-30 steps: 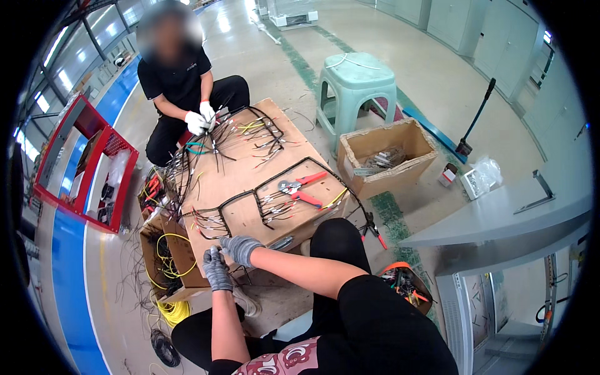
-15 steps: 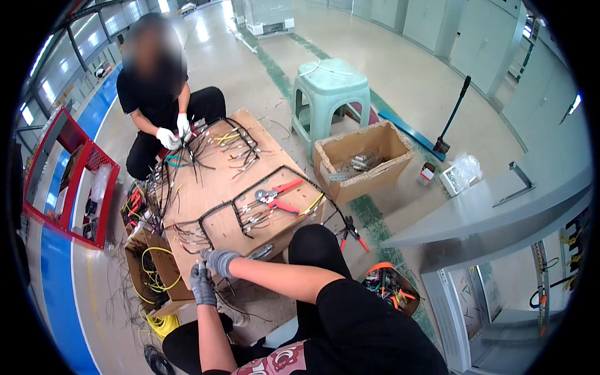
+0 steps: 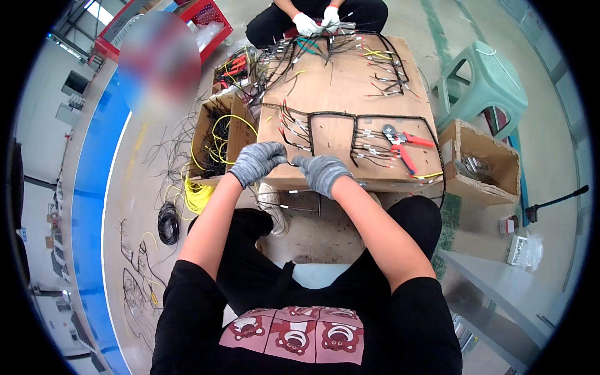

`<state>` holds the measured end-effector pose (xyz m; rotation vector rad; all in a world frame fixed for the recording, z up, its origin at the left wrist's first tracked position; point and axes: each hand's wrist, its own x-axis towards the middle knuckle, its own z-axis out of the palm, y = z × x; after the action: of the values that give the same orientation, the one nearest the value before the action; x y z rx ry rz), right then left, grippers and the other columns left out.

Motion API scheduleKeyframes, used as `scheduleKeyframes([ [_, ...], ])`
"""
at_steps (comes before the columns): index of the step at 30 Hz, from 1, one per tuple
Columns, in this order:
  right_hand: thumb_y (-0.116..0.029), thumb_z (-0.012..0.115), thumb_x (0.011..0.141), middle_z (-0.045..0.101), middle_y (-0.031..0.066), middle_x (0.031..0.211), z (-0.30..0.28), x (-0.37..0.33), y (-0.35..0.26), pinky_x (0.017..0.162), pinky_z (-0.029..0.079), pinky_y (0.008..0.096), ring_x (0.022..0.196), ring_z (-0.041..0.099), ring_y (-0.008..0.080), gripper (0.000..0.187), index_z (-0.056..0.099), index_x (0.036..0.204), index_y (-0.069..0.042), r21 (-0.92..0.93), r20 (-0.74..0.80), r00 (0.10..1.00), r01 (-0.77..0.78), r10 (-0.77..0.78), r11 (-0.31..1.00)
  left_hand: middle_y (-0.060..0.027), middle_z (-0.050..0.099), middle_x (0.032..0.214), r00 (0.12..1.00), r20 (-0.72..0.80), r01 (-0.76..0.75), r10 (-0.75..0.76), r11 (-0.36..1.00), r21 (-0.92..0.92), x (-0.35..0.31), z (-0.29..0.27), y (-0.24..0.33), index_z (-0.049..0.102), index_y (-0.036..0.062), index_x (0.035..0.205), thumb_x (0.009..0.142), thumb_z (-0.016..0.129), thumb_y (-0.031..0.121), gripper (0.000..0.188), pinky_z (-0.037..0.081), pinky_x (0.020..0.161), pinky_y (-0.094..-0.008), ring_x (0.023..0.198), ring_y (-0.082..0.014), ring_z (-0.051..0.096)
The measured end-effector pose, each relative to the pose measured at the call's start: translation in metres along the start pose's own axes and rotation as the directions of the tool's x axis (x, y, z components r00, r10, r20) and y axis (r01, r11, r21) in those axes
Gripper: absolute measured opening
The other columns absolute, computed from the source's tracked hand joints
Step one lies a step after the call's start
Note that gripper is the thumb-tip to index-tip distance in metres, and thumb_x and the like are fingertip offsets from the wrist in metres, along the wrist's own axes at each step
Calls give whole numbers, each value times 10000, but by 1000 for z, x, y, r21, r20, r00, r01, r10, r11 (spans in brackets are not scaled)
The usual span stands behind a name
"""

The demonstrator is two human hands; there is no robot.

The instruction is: The person sits on the floor and uses pliers to strip insulation from black wires, then twists the exposed ends. They repeat this process on multiple wires laid out on a cardboard work surface.

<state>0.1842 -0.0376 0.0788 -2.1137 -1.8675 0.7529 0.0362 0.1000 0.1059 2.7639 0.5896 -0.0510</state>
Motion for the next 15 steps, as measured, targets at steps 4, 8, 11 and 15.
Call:
scheduleKeyframes([
  [4, -212, 426, 906, 627, 206, 871, -5, -2, 6, 714, 471, 449, 808, 606, 376, 302, 524, 1188, -173, 74, 24, 997, 70, -72, 995, 21, 559, 772, 992, 116, 60, 43, 654, -754, -4, 40, -30, 589, 29, 968, 887, 577, 265, 250, 431, 664, -252, 695, -105, 489],
  [8, -166, 503, 891, 617, 212, 823, 19, 4, 30, 683, 473, 425, 785, 592, 395, 316, 508, 1206, -150, 328, -183, 981, 128, -71, 936, 54, 472, 717, 983, 184, 162, 26, 365, -917, 9, 44, -21, 583, 68, 922, 919, 536, 256, 193, 359, 585, -201, 641, -45, 386],
  [11, -206, 457, 912, 612, 219, 811, 23, 10, 26, 713, 461, 451, 757, 587, 391, 398, 409, 1308, -208, 319, -233, 970, 17, 61, 947, 51, 455, 704, 988, 154, 152, -27, 397, -905, 6, 71, -17, 568, 70, 872, 931, 507, 242, 192, 364, 595, -198, 641, -54, 393],
  [15, -181, 438, 914, 615, 217, 814, -7, -6, -8, 665, 470, 450, 719, 598, 377, 461, 360, 1352, -302, 223, -72, 983, -149, 169, 963, -125, 604, 811, 995, -74, 24, -70, 866, -499, -7, 79, 5, 577, 22, 935, 913, 481, 257, 255, 452, 702, -353, 769, -237, 581],
])
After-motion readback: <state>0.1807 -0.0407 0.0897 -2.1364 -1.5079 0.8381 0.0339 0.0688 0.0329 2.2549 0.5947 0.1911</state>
